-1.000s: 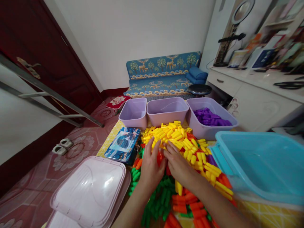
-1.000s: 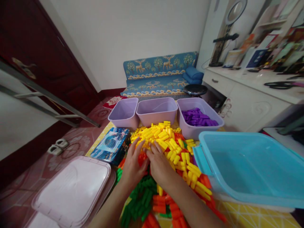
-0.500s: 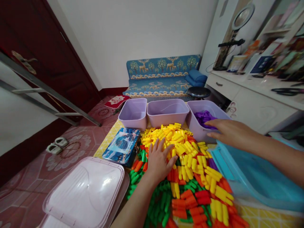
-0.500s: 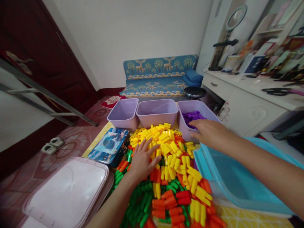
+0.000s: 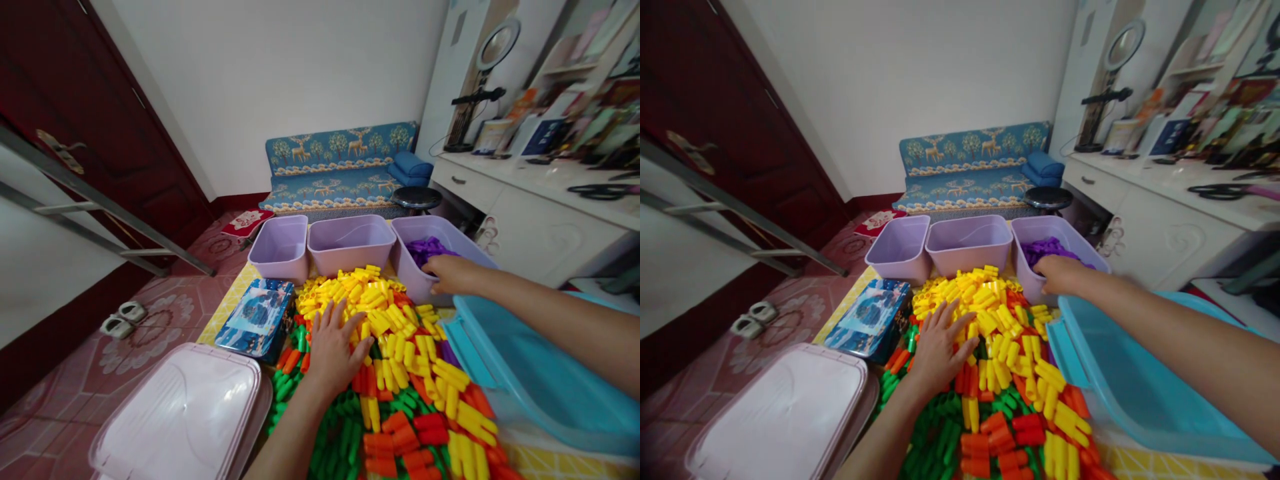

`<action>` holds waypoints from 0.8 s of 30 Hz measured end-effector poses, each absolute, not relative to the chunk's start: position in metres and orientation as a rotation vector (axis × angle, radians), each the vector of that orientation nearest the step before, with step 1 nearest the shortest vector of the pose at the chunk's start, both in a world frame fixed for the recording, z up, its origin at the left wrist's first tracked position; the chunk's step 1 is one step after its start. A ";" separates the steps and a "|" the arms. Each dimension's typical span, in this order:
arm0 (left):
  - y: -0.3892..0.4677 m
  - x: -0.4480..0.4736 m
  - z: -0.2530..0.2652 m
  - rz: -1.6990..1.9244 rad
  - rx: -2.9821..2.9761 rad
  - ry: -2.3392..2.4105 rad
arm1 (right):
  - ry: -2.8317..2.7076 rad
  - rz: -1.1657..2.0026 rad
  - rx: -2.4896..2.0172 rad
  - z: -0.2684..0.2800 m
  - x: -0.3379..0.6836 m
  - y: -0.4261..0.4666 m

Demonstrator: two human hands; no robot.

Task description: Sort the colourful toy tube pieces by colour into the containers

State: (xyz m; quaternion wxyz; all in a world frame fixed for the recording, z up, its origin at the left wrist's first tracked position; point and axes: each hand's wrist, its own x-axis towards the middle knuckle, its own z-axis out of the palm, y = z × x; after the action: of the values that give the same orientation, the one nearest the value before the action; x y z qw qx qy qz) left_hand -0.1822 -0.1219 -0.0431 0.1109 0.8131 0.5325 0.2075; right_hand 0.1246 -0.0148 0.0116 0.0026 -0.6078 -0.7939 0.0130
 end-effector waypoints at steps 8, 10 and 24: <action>-0.123 -0.183 -0.043 0.612 2.395 1.561 | -2.487 0.006 -1.852 0.014 0.119 -0.018; -0.123 -0.182 -0.043 0.617 2.396 1.558 | -2.438 -0.013 -1.920 0.018 0.122 -0.020; -0.125 -0.190 -0.038 0.633 2.294 1.473 | -2.193 -0.247 -2.272 0.071 0.118 -0.037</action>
State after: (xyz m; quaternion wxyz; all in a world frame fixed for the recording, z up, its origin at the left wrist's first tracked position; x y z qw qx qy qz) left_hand -0.1900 -0.1246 -0.0376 0.1705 0.8077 0.5184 0.2230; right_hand 0.1175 -0.0369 0.0708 -0.0129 -0.7174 -0.6922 -0.0779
